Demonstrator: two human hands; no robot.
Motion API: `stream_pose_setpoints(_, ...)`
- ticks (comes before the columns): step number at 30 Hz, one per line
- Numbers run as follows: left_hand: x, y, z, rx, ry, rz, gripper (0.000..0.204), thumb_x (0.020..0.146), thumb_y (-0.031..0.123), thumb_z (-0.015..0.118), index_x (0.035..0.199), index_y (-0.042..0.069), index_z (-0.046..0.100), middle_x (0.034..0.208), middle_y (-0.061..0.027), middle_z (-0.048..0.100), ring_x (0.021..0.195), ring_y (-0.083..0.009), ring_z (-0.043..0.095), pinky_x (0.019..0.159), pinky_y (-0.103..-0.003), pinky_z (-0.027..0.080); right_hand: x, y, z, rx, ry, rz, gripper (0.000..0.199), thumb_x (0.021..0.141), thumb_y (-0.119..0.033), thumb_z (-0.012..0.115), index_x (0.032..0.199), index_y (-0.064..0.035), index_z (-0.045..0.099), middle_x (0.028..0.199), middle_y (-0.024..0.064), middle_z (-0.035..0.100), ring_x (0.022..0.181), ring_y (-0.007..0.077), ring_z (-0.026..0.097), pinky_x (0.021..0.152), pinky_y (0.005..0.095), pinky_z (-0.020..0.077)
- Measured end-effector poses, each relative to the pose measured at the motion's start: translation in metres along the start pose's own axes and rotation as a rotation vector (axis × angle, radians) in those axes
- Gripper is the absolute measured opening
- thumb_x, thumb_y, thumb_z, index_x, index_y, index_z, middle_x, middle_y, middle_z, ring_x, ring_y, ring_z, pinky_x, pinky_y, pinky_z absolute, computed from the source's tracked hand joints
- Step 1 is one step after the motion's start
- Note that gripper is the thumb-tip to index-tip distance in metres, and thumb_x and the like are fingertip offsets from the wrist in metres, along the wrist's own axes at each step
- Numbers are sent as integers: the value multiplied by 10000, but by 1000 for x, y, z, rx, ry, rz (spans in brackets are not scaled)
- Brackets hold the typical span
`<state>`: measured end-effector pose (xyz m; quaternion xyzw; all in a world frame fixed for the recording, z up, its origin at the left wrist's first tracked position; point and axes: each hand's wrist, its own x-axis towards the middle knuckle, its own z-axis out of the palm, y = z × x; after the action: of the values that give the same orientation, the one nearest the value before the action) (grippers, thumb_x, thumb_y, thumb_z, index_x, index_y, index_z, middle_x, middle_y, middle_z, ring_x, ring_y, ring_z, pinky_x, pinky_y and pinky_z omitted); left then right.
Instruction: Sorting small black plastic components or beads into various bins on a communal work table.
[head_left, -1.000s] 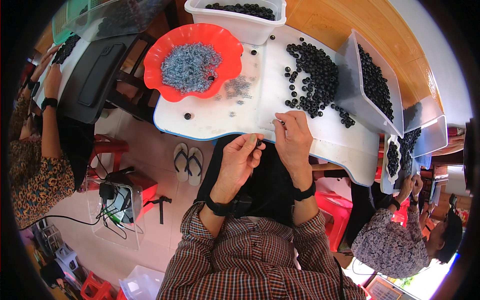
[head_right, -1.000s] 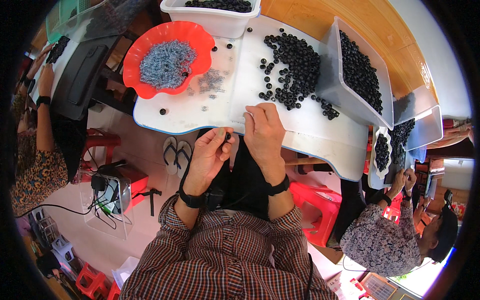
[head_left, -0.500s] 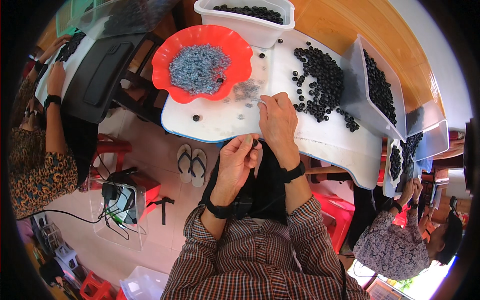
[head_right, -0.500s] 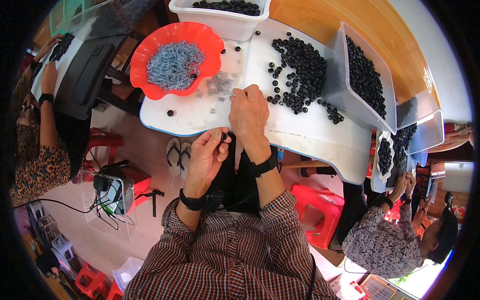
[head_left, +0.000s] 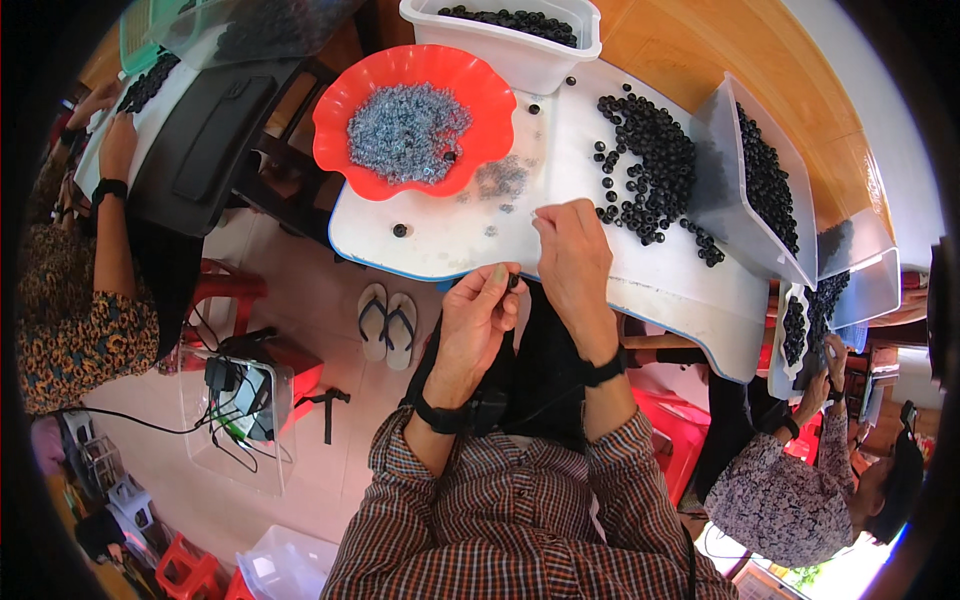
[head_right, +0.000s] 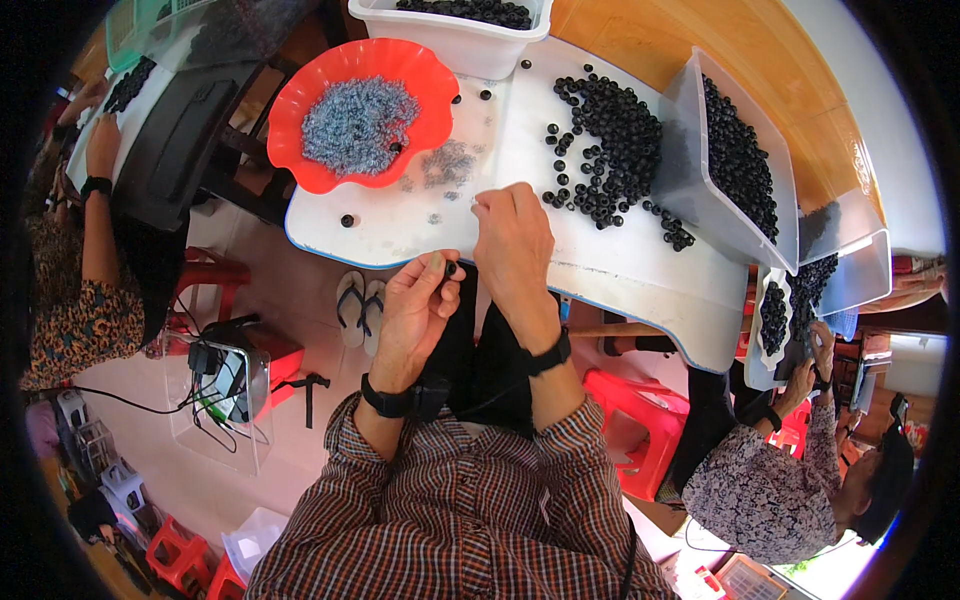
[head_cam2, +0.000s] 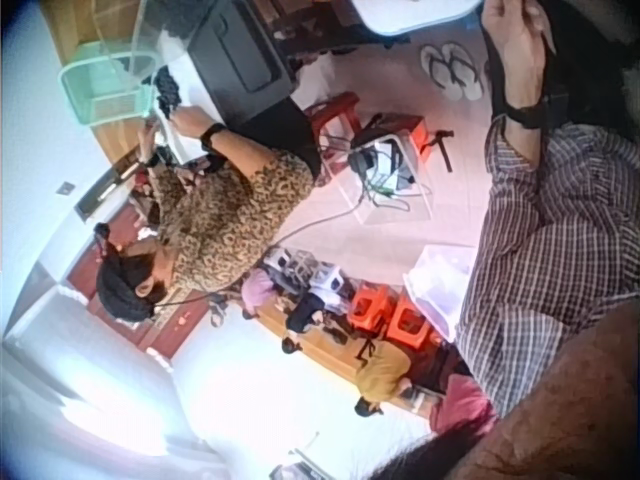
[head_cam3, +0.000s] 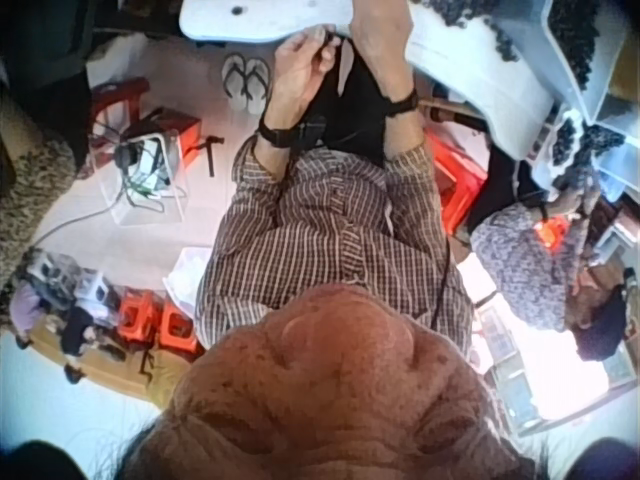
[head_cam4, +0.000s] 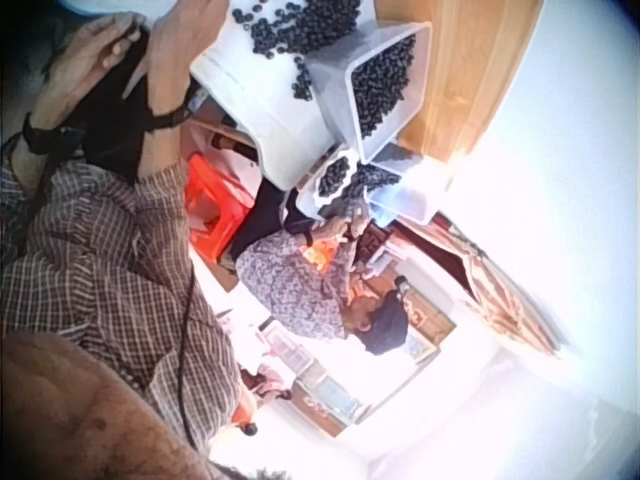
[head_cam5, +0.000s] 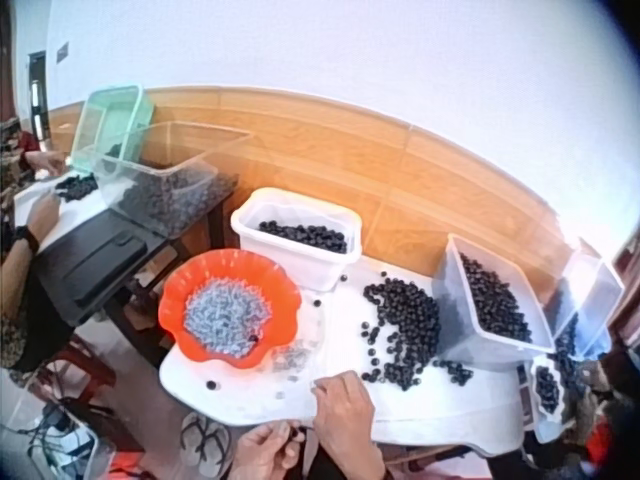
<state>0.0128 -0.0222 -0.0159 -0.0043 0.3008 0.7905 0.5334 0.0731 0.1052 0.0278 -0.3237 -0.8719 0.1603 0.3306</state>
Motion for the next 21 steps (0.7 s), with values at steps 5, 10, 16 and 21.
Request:
stream_pose_setpoints(5,0,1,3,-15,20,12,219,980,173,588,1082,-14,634,872,-70,636,646,-67,525,535,-180,404,-28,-17,-34,185,-106,30,69,819,-23,657,877,-15,623,857,132,571,752,328,600,639,404,486)
stream_pose_setpoints(10,-1,-3,10,13,24,39,209,986,173,579,1076,-1,653,808,-36,641,591,-59,510,516,-181,404,-45,-18,-41,210,-191,22,81,816,-32,667,885,-17,627,844,122,570,749,312,602,637,396,486)
stream_pose_setpoints(16,-4,-8,11,104,-1,68,199,987,151,573,1073,-6,659,712,-13,590,575,-70,496,514,-183,404,-49,-16,-44,165,-192,-45,84,803,-39,674,869,-18,628,829,112,561,744,305,598,642,396,486)
stream_pose_setpoints(21,-6,-12,10,196,-12,89,189,982,134,577,1064,-13,663,714,-19,593,578,-68,497,514,-186,406,-50,-13,-51,121,-215,-81,84,802,-46,675,864,-17,626,829,110,558,740,307,594,648,398,485)
